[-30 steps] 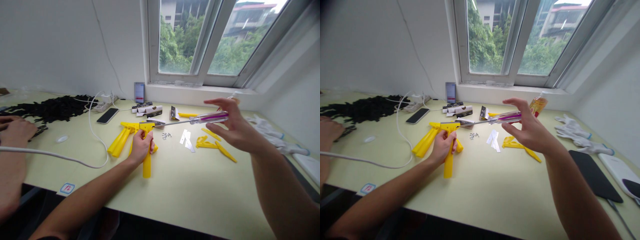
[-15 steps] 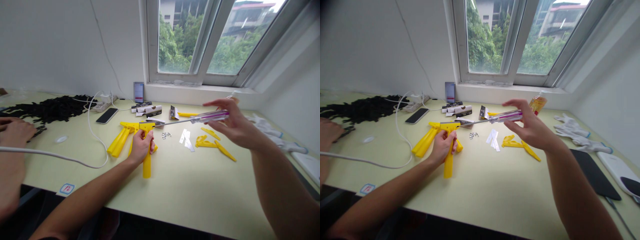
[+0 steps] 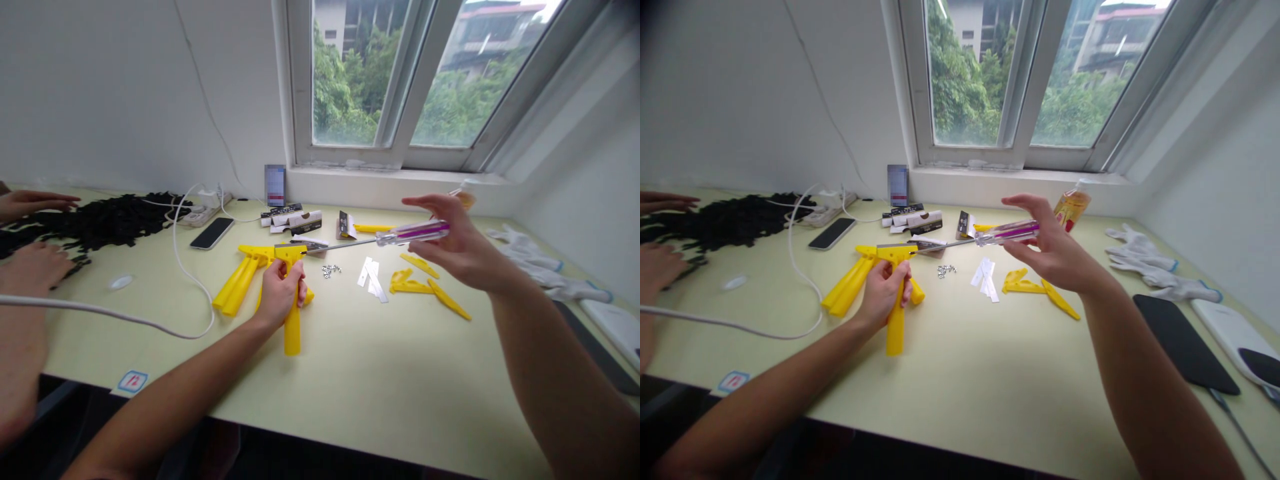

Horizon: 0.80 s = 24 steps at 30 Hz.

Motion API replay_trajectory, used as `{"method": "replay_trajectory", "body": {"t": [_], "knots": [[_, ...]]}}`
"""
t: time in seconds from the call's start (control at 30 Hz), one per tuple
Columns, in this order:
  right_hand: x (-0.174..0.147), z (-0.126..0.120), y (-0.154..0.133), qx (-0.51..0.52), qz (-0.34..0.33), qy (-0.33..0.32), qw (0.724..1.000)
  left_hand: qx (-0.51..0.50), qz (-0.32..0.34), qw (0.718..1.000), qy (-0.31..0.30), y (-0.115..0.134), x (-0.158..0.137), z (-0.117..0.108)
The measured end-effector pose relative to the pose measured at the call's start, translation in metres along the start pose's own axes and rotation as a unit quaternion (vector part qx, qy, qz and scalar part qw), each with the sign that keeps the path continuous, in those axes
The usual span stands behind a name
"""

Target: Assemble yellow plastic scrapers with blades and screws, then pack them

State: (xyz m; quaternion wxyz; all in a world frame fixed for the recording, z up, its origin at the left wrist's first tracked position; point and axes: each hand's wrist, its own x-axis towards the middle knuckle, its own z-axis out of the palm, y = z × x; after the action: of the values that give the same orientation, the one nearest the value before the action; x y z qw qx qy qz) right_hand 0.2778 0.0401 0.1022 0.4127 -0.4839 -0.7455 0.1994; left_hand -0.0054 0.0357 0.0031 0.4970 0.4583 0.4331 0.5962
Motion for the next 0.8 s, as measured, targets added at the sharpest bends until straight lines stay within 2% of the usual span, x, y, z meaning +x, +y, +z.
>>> {"method": "replay_trajectory", "body": {"t": [0.13, 0.27, 0.37, 0.4, 0.53, 0.67, 0.8], "knots": [[0.000, -0.001, 0.000, -0.055, 0.018, 0.077, 0.995, 0.003, 0.003, 1.000, -0.006, 0.000, -0.001, 0.000], [-0.001, -0.002, -0.001, 0.005, -0.020, 0.010, 1.000, 0.002, 0.002, 1.000, -0.007, 0.001, -0.002, 0.001], [-0.001, 0.000, -0.002, -0.082, 0.007, 0.093, 0.992, -0.001, -0.006, 1.000, -0.011, 0.002, -0.003, 0.001], [-0.001, 0.000, -0.001, -0.093, 0.014, 0.095, 0.991, -0.003, -0.007, 1.000, -0.010, 0.003, -0.002, 0.001], [0.000, -0.006, 0.002, -0.001, -0.017, -0.021, 1.000, -0.012, -0.013, 1.000, -0.004, 0.005, 0.000, 0.000], [0.002, -0.020, 0.011, 0.052, -0.044, 0.002, 0.998, -0.039, -0.032, 0.998, -0.030, 0.012, -0.004, 0.003], [0.002, -0.037, 0.025, 0.090, -0.008, 0.004, 0.996, -0.054, -0.059, 0.995, -0.060, 0.017, -0.012, 0.007]]}}
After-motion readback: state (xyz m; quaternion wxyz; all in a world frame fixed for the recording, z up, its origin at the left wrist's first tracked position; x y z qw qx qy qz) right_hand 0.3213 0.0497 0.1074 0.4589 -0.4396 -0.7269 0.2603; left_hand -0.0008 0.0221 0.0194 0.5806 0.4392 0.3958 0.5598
